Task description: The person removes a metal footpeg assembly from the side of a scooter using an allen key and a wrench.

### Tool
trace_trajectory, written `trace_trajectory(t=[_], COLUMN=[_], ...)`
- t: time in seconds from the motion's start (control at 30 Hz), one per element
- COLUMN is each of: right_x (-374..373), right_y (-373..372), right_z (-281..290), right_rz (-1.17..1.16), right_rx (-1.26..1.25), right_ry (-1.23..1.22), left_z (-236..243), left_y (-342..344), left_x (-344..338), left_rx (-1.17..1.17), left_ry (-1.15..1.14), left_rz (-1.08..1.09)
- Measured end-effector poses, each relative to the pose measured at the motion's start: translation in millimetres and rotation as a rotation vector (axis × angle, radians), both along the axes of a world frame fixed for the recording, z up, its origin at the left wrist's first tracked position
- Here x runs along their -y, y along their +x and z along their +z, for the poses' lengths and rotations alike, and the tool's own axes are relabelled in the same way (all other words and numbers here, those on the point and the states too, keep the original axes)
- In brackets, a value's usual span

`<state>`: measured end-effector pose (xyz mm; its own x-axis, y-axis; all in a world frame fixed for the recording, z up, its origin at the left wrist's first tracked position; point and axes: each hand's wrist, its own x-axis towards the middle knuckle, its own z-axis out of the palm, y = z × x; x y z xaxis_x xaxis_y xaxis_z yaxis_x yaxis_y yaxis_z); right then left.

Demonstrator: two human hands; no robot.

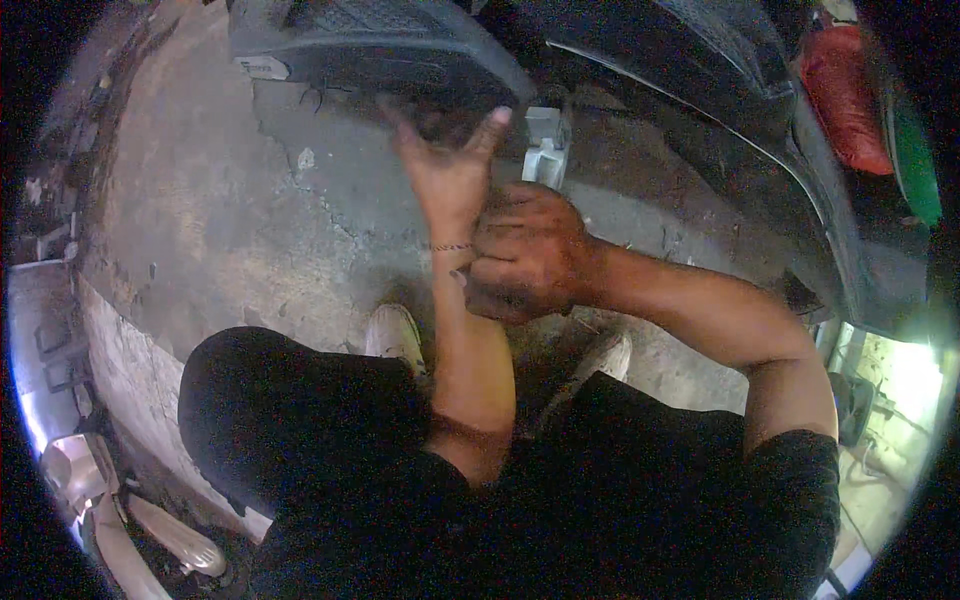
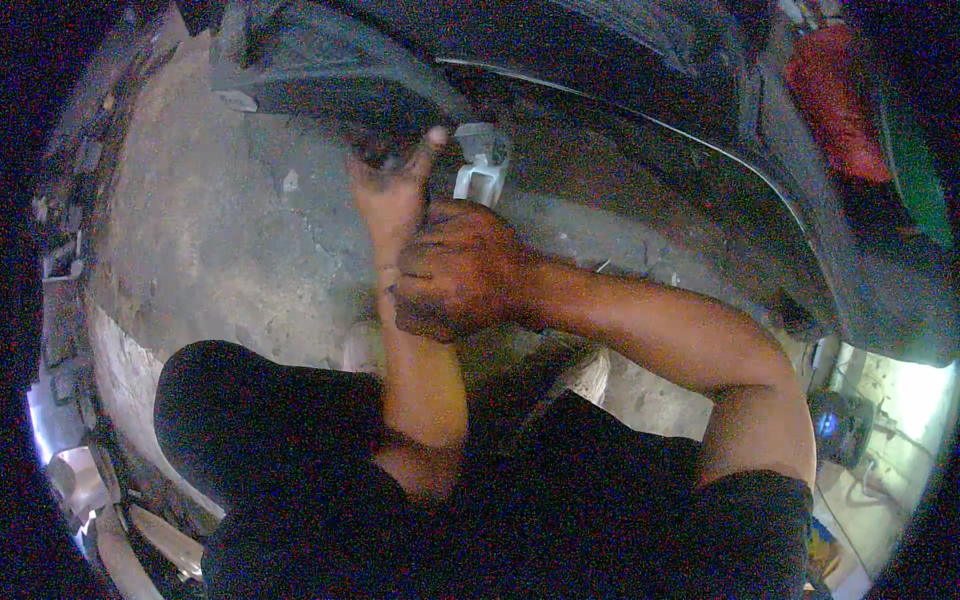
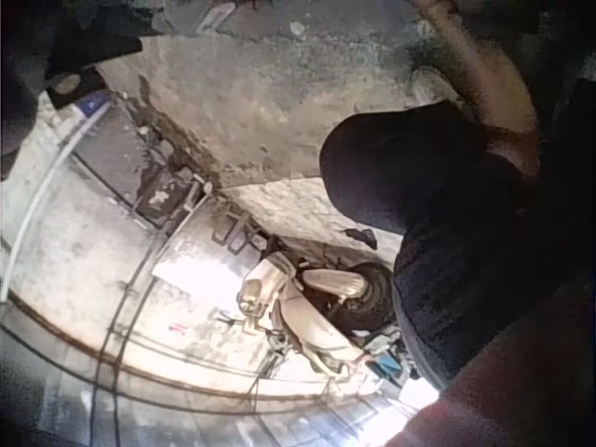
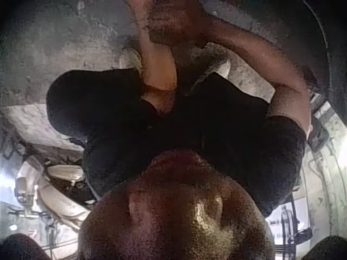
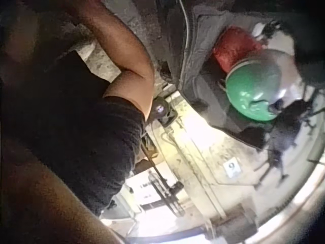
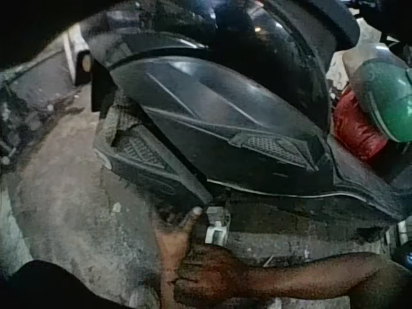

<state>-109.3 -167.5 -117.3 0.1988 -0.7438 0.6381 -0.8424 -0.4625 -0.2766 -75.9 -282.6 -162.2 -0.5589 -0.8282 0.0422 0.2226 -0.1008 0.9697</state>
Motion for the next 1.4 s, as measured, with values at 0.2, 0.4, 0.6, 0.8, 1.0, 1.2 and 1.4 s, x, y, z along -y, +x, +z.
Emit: trace_trajectory(t=[0.2,0.4,0.6,0.8,1.0,1.2,1.4], right_x=[-2,-2,2,2,5,-3,15], right_y=[-6,-9,-9,-9,0,0,-13], right_z=[-6,-9,-3,-5,-6,0,29], right_rz=[0.01,0.034,0.087,0.094,0.053,-0.107,-0.217], right_rx=[0.002,-0.025,0.02,0.085,0.105,-0.07,-0.186], right_ry=[-0.02,0.011,0.046,0.056,0.039,0.033,0.168], left_z=[-13,-22,-25,-24,-35,-35,-93], left_y=[-13,-15,-24,-28,-32,-11,8], left_x=[-4,7,10,2,5,-2,-23], left_rx=[-0.128,0.022,0.133,0.151,0.166,-0.2,-0.52], left_ry=[-0.166,-0.5,-0.722,-0.597,-0.51,-0.196,0.66], left_rz=[0.116,0.201,0.342,0.318,0.359,0.214,0.173])
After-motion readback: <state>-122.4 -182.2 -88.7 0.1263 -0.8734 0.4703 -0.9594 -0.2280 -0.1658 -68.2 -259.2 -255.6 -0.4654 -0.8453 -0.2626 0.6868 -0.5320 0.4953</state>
